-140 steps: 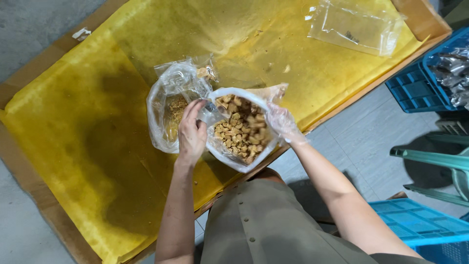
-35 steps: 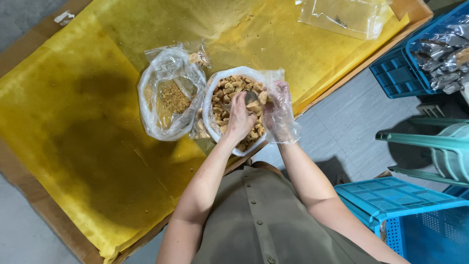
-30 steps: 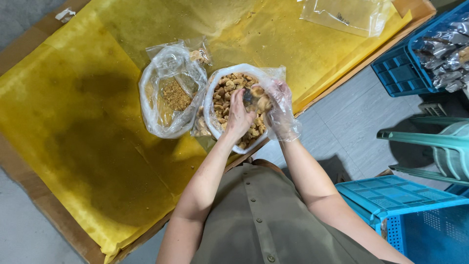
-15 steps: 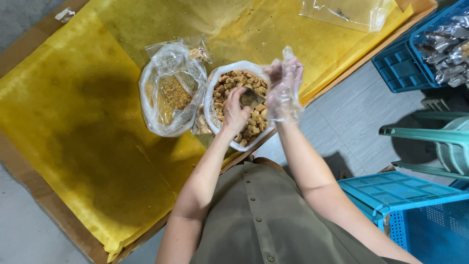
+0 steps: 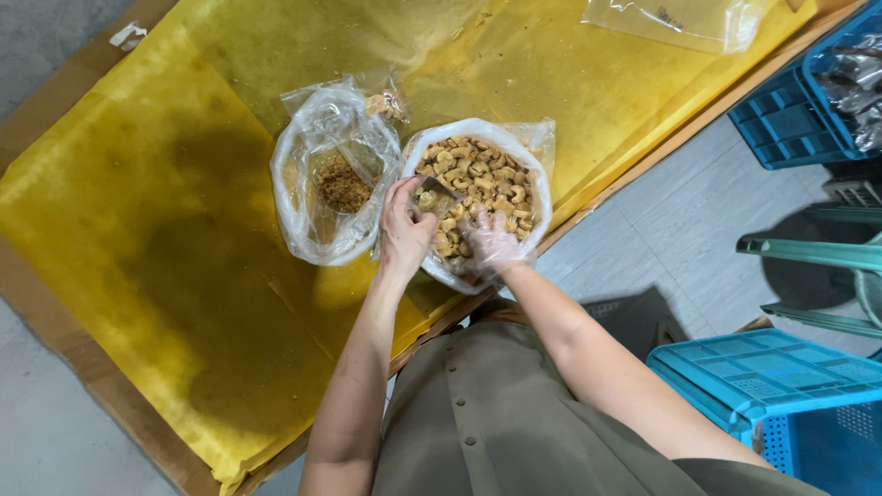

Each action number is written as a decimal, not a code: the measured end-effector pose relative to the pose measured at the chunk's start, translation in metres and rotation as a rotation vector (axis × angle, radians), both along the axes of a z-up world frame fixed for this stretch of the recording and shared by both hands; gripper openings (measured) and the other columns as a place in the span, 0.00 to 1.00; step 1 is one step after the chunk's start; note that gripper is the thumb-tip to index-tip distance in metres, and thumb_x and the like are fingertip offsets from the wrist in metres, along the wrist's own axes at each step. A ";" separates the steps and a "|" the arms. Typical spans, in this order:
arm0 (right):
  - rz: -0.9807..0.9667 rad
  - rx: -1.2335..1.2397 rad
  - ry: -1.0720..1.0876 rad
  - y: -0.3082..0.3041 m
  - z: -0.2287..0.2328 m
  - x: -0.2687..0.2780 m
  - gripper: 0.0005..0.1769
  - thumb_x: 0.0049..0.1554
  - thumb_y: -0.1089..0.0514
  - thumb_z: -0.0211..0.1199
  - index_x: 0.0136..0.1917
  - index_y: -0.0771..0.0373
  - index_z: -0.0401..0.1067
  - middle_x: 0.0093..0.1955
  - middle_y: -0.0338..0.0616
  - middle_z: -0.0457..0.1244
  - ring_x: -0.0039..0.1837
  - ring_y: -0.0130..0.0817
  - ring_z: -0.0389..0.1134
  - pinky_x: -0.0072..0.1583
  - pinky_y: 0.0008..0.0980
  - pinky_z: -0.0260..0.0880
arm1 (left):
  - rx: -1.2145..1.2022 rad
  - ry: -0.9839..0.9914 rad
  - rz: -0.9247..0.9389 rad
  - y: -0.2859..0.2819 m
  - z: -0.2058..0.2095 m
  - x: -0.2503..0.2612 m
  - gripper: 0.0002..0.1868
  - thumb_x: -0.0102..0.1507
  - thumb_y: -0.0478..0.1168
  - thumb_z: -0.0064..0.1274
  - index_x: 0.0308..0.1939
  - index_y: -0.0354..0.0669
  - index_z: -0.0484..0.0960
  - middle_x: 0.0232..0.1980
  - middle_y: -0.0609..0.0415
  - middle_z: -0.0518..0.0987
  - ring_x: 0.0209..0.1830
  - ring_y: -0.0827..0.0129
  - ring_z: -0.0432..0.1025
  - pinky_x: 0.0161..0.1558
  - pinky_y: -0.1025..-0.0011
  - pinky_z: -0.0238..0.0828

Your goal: The person scoops snack pieces from a large bag into small plastic pouches using a scoop. They place each filled pouch on a digital scale to check the weight, then move the pouches into a blue crate. The process repeats with multiple pouches.

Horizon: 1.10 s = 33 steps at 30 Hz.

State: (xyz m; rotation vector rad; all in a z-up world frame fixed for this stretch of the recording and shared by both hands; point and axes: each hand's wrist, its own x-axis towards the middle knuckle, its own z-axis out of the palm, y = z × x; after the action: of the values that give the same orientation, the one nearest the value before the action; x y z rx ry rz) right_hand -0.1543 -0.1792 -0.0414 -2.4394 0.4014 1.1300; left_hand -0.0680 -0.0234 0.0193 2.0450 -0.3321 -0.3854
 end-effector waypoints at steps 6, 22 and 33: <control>0.100 -0.093 -0.062 -0.023 -0.042 -0.012 0.52 0.50 0.41 0.72 0.81 0.29 0.49 0.87 0.50 0.33 0.83 0.63 0.42 0.78 0.53 0.54 | -0.027 0.144 0.040 0.018 0.005 0.001 0.33 0.55 0.27 0.51 0.66 0.35 0.71 0.68 0.49 0.68 0.28 0.74 0.73 0.31 0.75 0.77; -0.123 -0.030 -0.200 -0.013 -0.069 -0.029 0.34 0.54 0.62 0.62 0.72 0.46 0.64 0.74 0.52 0.53 0.70 0.57 0.57 0.66 0.55 0.66 | -0.001 0.299 -0.005 0.010 0.009 0.001 0.37 0.54 0.25 0.48 0.70 0.38 0.65 0.74 0.49 0.62 0.37 0.60 0.78 0.35 0.69 0.81; -1.138 1.517 -0.742 -0.075 -0.008 -0.005 0.20 0.57 0.65 0.63 0.60 0.53 0.62 0.60 0.44 0.63 0.59 0.38 0.70 0.50 0.39 0.74 | 0.056 -0.021 -0.249 -0.020 -0.019 -0.007 0.41 0.53 0.26 0.53 0.72 0.31 0.62 0.76 0.39 0.60 0.76 0.48 0.58 0.75 0.60 0.55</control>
State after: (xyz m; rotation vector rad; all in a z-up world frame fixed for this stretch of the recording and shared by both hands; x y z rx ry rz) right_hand -0.1597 -0.2542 -0.0493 -0.7943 0.3517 -0.1386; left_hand -0.0754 -0.0439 0.0006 2.0693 -0.5978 -0.5299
